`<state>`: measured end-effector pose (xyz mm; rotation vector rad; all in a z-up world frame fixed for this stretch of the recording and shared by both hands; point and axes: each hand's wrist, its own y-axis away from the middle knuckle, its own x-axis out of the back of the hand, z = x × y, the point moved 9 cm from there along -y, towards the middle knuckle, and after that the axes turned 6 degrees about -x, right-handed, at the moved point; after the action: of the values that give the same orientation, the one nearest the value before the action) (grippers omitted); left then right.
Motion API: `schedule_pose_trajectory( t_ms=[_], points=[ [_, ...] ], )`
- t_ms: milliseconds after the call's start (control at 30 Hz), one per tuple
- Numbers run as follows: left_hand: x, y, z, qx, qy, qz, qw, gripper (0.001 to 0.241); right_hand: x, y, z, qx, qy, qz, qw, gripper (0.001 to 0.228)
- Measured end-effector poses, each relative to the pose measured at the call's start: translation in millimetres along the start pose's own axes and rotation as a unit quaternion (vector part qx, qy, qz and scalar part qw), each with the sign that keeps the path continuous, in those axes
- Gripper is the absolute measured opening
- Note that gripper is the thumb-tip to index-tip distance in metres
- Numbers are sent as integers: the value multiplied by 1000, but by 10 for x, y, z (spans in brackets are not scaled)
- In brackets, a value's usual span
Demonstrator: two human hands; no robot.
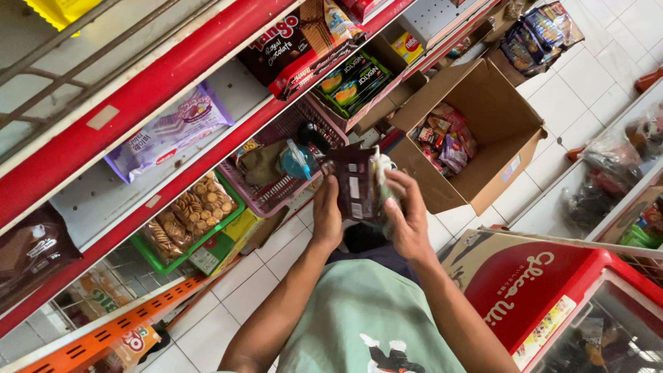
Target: The person takes packaged snack items from a cardboard box, wipes them with a cloth, and places them on store shelves. They also use a barcode scanner on some items before arranging them on the shelves.
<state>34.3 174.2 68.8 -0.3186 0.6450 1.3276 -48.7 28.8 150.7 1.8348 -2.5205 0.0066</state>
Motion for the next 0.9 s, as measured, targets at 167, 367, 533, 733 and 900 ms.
schedule_pose_trajectory(
  t_ms=[167, 367, 533, 733, 900],
  points=[
    [320, -65, 284, -67, -77, -15, 995, 44, -200, -5, 484, -115, 31, -62, 991, 30],
    [940, 32, 394, -65, -124, 20, 990, 41, 209, -414, 286, -20, 66, 106, 992, 35],
    [1279, 228, 285, -23, -82, 64, 994, 40, -60, -884, 152, 141, 193, 131, 962, 40],
    [1335, 255, 385, -48, -154, 80, 984, 45, -904, -1404, 924, 75, 356, -117, 924, 47],
    [1275, 146, 387, -45, -189, 71, 978, 47, -915, -1217, 879, 194, 429, -14, 882, 44]
  ],
)
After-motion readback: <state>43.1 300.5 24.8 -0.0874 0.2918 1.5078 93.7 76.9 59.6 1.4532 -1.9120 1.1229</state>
